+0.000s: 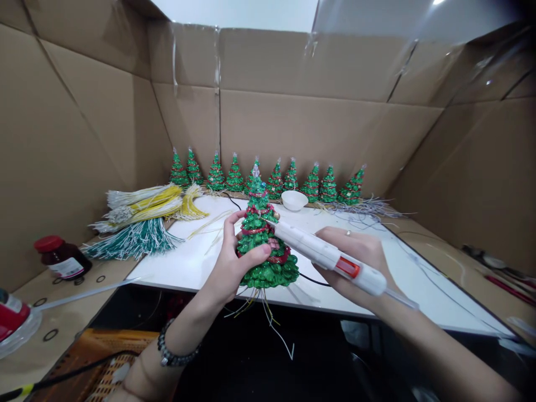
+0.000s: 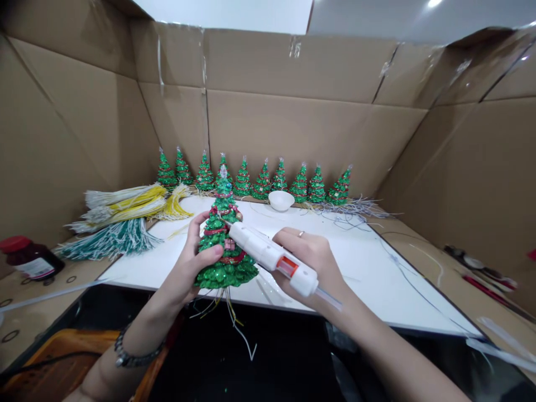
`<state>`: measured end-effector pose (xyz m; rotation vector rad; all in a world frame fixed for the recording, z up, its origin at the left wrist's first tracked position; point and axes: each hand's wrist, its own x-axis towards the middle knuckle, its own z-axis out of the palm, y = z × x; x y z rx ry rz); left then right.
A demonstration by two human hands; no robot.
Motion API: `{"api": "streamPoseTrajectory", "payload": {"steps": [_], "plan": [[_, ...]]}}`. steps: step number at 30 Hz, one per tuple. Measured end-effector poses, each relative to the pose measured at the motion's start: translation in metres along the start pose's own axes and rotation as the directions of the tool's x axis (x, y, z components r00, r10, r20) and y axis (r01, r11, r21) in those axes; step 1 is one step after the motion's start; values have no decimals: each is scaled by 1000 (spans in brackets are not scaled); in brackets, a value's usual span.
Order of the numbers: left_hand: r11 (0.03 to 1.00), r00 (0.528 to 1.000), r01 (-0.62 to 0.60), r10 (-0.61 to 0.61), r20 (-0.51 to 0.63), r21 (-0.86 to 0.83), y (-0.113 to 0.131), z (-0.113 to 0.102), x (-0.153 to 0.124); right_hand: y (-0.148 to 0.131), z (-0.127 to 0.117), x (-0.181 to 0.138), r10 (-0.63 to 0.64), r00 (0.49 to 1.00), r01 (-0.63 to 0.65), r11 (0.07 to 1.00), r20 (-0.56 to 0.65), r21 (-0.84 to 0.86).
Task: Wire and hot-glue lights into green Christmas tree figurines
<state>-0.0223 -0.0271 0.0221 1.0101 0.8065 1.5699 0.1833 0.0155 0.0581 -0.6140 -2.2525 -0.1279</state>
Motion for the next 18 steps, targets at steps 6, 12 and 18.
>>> {"api": "streamPoseTrajectory", "payload": {"steps": [6, 12, 18], "plan": [[1000, 1000, 1, 0, -18, 5, -2, 0, 1, 2, 2, -1, 7, 1000, -6, 1000, -5, 6], [1000, 1000, -28, 28, -4, 12, -4, -1, 2, 3, 2, -1, 25, 999, -25, 999, 19, -38], [1000, 1000, -18, 18, -1, 9, -6, -3, 4, 5, 3, -1, 26, 1000, -25, 998, 8, -58]]}}
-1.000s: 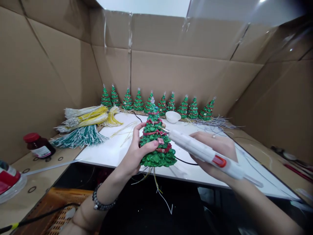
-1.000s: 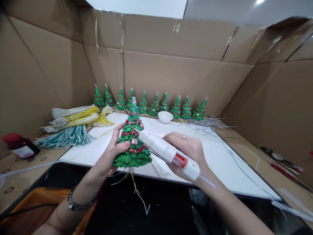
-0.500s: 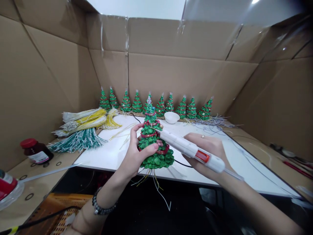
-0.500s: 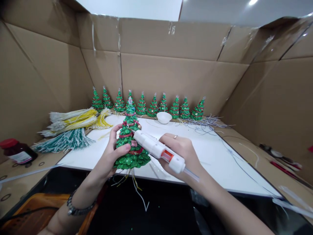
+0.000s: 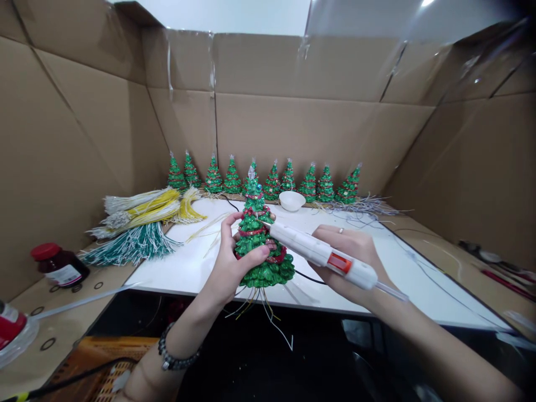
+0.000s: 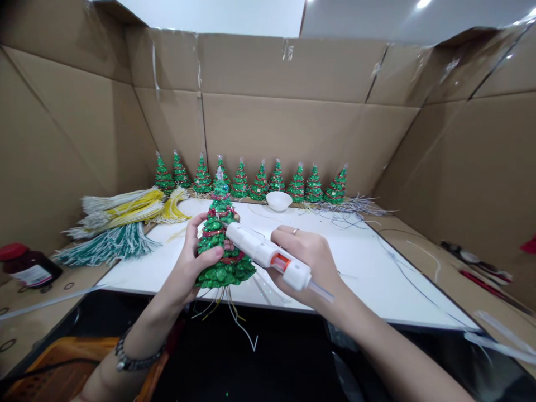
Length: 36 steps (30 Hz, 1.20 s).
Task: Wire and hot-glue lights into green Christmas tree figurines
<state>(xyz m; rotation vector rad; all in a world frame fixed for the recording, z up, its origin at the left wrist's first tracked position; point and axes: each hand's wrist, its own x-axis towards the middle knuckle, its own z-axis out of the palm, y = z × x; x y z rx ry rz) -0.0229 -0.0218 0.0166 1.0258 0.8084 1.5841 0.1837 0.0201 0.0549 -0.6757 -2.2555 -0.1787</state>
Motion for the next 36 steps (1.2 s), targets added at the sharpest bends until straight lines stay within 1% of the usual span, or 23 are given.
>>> {"api": "streamPoseTrajectory", "payload": {"steps": [13, 26, 31, 36], "plan": [[1000, 1000, -1, 1, -3, 17, -2, -1, 2, 3, 4, -3, 40, 999, -41, 998, 22, 37], [1000, 1000, 6, -6, -2, 12, -2, -1, 2, 3, 5, -3, 47, 999, -47, 998, -7, 47], [1000, 1000, 2, -2, -10, 26, -2, -1, 1, 2, 4, -2, 29, 999, -28, 999, -19, 19], [1000, 1000, 5, -5, -9, 28, -1, 0, 1, 2, 4, -2, 38, 999, -38, 999, -13, 1]]}}
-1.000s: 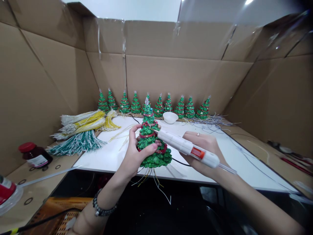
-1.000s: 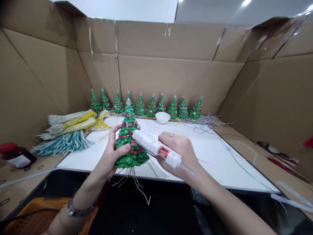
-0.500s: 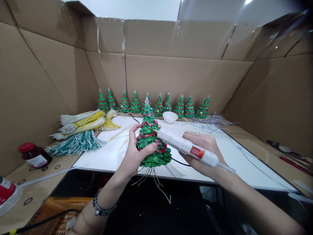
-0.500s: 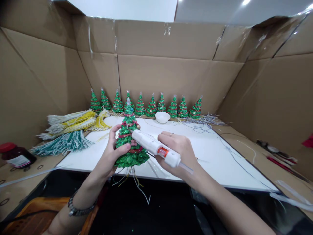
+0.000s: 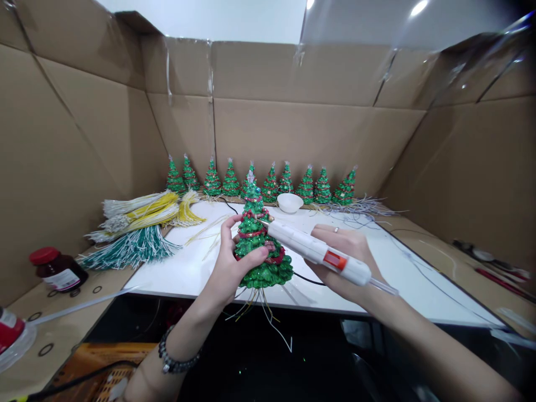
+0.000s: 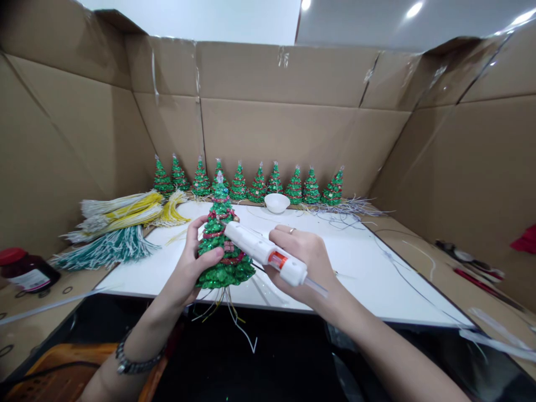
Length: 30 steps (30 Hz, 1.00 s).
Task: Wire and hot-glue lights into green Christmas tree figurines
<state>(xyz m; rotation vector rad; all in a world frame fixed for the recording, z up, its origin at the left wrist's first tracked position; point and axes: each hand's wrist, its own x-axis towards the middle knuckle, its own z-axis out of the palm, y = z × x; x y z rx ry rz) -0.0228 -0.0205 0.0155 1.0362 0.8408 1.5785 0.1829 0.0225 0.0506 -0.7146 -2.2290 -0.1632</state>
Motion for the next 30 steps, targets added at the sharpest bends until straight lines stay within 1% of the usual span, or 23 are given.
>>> {"api": "streamPoseTrajectory", "payload": {"steps": [7, 16, 21, 23, 24, 26, 27, 29, 30], "plan": [[1000, 1000, 6, -6, -7, -7, 0, 0, 0, 1, 1, -2, 13, 1000, -13, 999, 7, 31], [1000, 1000, 1, -1, -6, -1, -2, 0, 1, -1, -2, 0, 15, 1000, -15, 1000, 4, 16], [1000, 1000, 14, -14, -25, 3, -2, 0, 1, -3, -3, -2, 47, 999, -48, 998, 7, 50], [1000, 1000, 18, -18, -25, -11, 0, 2, 5, -1, -4, -2, 47, 998, -43, 993, -30, 113], [1000, 1000, 18, -18, -18, -21, 1, 4, 9, 1, -5, -1, 53, 996, -42, 987, -67, 153], [999, 1000, 15, -15, 7, -42, 4, 8, 21, 13, -7, 1, 117, 978, -82, 976, -171, 200], [999, 1000, 14, -13, 28, -44, 5, 11, 31, 22, -8, 3, 159, 960, -117, 976, -229, 186], [998, 999, -12, 15, 50, -68, 4, 16, 53, 47, -6, 5, 235, 920, -224, 972, -315, 71], [995, 998, -40, 45, 54, -87, 1, 18, 65, 62, -3, 5, 252, 919, -271, 962, -304, -24]]}}
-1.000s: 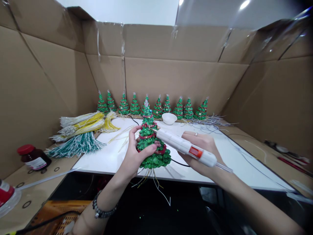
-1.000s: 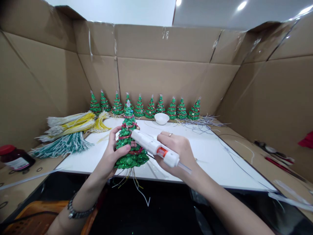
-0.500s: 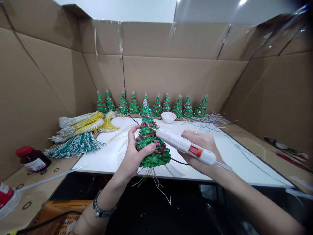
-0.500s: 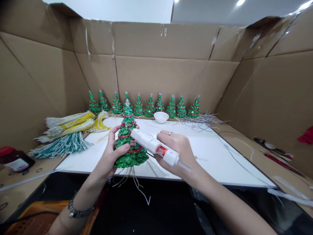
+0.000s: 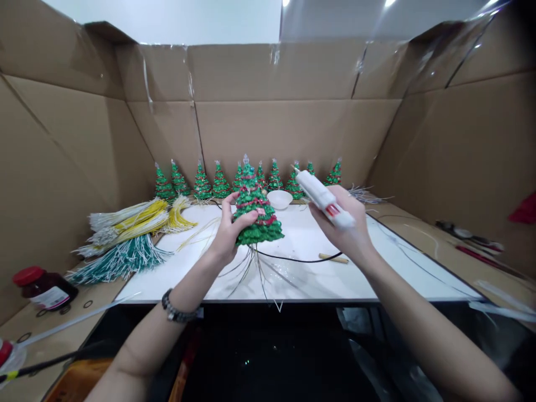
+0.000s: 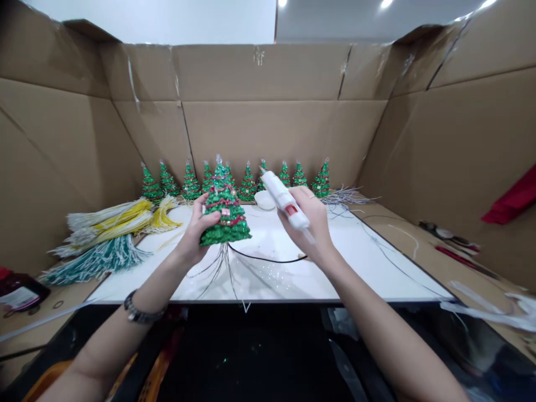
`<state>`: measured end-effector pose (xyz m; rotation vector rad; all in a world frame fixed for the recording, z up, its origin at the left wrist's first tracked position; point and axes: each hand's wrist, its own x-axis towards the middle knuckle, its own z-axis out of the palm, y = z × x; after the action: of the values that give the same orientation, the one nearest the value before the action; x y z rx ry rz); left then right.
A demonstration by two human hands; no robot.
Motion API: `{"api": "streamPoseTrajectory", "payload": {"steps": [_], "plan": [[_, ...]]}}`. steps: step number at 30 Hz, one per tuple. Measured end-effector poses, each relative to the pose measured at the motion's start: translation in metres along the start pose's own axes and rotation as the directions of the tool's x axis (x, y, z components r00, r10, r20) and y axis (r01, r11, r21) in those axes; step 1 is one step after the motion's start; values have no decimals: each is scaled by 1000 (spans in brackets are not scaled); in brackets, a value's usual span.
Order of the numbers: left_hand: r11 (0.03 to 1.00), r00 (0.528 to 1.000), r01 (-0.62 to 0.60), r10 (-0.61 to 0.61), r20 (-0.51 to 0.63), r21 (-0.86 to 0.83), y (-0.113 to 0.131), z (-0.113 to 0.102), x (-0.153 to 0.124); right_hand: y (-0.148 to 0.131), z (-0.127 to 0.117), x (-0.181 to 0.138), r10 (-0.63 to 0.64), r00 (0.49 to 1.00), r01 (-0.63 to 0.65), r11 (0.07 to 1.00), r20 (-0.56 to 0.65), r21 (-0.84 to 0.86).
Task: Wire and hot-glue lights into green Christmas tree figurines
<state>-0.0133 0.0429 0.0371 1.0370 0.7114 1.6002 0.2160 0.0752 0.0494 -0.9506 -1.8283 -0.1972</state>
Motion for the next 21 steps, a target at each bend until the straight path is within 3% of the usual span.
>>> {"api": "streamPoseTrajectory", "payload": {"steps": [1, 2, 4, 8, 11, 13, 15, 17, 19, 21], "plan": [[1000, 1000, -13, 13, 14, -18, -4, 0, 12, 15, 6, 1, 45, 998, -41, 992, 32, -121], [999, 999, -23, 24, 24, -47, -10, -1, 22, 30, 13, 0, 129, 981, -90, 965, 145, -247], [993, 999, -30, 33, 25, -118, -23, -6, 39, 60, 28, -7, 339, 876, -163, 877, 343, -451], [985, 1000, -27, 27, 0, -169, -48, -21, 54, 107, 55, -23, 351, 785, -112, 891, 510, -441], [985, 1000, -5, 5, -1, -175, -58, -28, 55, 115, 57, -30, 338, 764, -116, 910, 549, -399], [982, 1000, 5, -7, -12, -187, -60, -29, 54, 99, 52, -36, 324, 790, -127, 917, 521, -378], [978, 999, 5, -11, -31, -208, -62, -27, 54, 67, 48, -46, 281, 847, -155, 943, 451, -296], [973, 999, -1, -12, -53, -232, -64, -25, 53, 25, 53, -59, 212, 947, -231, 971, 243, 53], [968, 997, -6, -14, -78, -252, -66, -22, 52, -13, 69, -69, 146, 977, -186, 938, 155, 292], [965, 994, -9, -19, -104, -261, -66, -19, 49, -35, 92, -73, 70, 990, -114, 912, 124, 395]]}}
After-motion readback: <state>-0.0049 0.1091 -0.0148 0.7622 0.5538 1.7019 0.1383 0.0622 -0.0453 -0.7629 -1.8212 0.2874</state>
